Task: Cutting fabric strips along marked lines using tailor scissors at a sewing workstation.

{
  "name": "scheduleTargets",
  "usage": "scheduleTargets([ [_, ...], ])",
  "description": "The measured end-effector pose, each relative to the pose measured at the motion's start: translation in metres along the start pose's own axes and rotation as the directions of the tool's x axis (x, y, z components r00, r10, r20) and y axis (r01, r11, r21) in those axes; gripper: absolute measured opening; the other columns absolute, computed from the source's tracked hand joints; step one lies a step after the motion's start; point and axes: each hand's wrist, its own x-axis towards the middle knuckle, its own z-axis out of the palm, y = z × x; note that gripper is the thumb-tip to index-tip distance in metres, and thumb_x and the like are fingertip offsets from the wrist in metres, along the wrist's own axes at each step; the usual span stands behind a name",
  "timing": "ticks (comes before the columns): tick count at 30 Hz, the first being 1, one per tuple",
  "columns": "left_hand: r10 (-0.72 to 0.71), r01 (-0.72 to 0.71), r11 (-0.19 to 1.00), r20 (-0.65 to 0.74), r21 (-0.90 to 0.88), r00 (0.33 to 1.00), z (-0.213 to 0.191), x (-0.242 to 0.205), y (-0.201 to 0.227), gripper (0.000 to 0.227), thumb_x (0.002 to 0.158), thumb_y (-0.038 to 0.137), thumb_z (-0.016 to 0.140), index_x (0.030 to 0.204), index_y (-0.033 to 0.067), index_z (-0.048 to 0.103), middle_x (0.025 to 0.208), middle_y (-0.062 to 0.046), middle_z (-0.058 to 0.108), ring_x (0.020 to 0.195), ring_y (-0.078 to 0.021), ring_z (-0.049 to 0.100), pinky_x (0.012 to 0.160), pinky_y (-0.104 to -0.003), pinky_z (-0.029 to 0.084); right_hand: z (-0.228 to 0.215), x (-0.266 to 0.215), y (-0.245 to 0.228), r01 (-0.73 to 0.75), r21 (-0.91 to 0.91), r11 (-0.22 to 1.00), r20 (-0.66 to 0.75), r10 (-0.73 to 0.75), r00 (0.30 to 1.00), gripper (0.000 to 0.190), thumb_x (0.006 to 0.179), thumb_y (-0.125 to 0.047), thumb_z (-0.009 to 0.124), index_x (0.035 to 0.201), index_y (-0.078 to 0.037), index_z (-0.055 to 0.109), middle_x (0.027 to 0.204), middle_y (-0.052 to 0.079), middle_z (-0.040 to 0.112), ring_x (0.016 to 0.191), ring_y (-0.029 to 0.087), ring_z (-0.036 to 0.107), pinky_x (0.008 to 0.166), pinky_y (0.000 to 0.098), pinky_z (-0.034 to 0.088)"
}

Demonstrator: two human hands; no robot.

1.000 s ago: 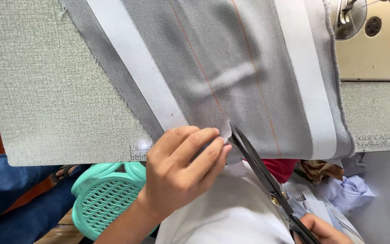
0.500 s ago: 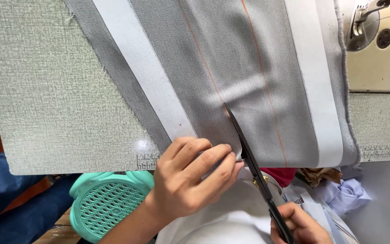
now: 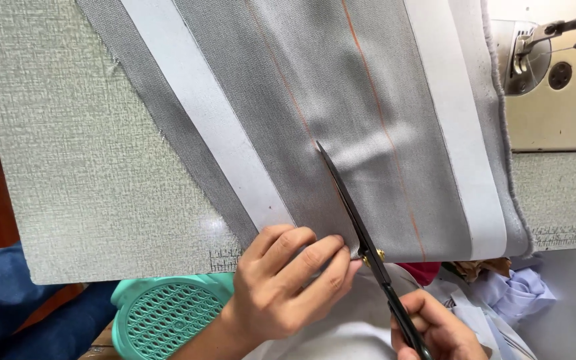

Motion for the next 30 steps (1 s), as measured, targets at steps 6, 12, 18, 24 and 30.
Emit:
scheduleTargets([
  [6,0.016,-0.016,1.0,0.006,0.013,1.0,0.001,-0.001,-0.003,0.013,0.1,0.013,0.071,0.089,0.0056,0.069,0.094,-0.006,0.071,0.076,-0.0217,0.061,0.068,-0.034,0.051,0.007,0.007,-0.031,0.003,-0.074,0.997,0.123,0.006,0.992,0.046,0.074,-0.02,0.089,0.1,0.003,0.06,0.062,0.015,0.048,0.05,0.014,0.032,0.044,0.0263,0.022],
  [12,0.022,-0.022,0.999,0.004,0.046,1.0,-0.001,0.0,-0.005,0.014,0.102,0.016,0.069,0.091,0.0069,0.071,0.095,-0.005,0.071,0.078,-0.0203,0.063,0.07,-0.033,0.053,0.023,0.014,-0.038,0.041,-0.145,0.989,0.07,-0.031,0.997,0.029,0.082,-0.005,0.081,0.105,0.002,0.064,0.071,0.015,0.056,0.052,0.014,0.035,0.047,0.0264,0.022],
  [18,0.008,-0.008,0.996,-0.006,0.086,1.0,0.002,-0.004,-0.005,0.021,0.102,0.023,0.067,0.087,0.0083,0.071,0.094,-0.005,0.073,0.077,-0.0182,0.063,0.07,-0.031,0.053,0.025,0.021,-0.057,-0.042,-0.066,0.997,0.136,0.051,0.989,0.033,0.083,-0.018,0.079,0.097,0.005,0.06,0.059,0.014,0.046,0.05,0.017,0.03,0.045,0.0287,0.021],
  [24,0.015,-0.012,0.996,-0.04,0.087,0.999,0.003,-0.003,-0.008,0.024,0.101,0.022,0.063,0.083,0.0101,0.074,0.092,-0.002,0.074,0.075,-0.0166,0.063,0.066,-0.028,0.052,0.05,0.034,-0.071,0.164,-0.056,0.985,0.259,-0.145,0.955,0.044,0.084,-0.027,0.085,0.103,0.004,0.059,0.067,0.007,0.047,0.055,0.013,0.036,0.047,0.026,0.026],
  [30,0.045,-0.039,0.994,-0.057,0.099,0.997,0.007,-0.007,-0.013,0.022,0.101,0.022,0.06,0.086,0.0116,0.073,0.093,-0.001,0.073,0.074,-0.0152,0.063,0.065,-0.026,0.052,0.043,0.038,-0.063,-0.018,0.052,0.998,0.046,0.016,0.999,0.015,0.085,0.016,0.068,0.097,0.01,0.061,0.071,0.015,0.047,0.056,0.022,0.042,0.049,0.0284,0.027],
])
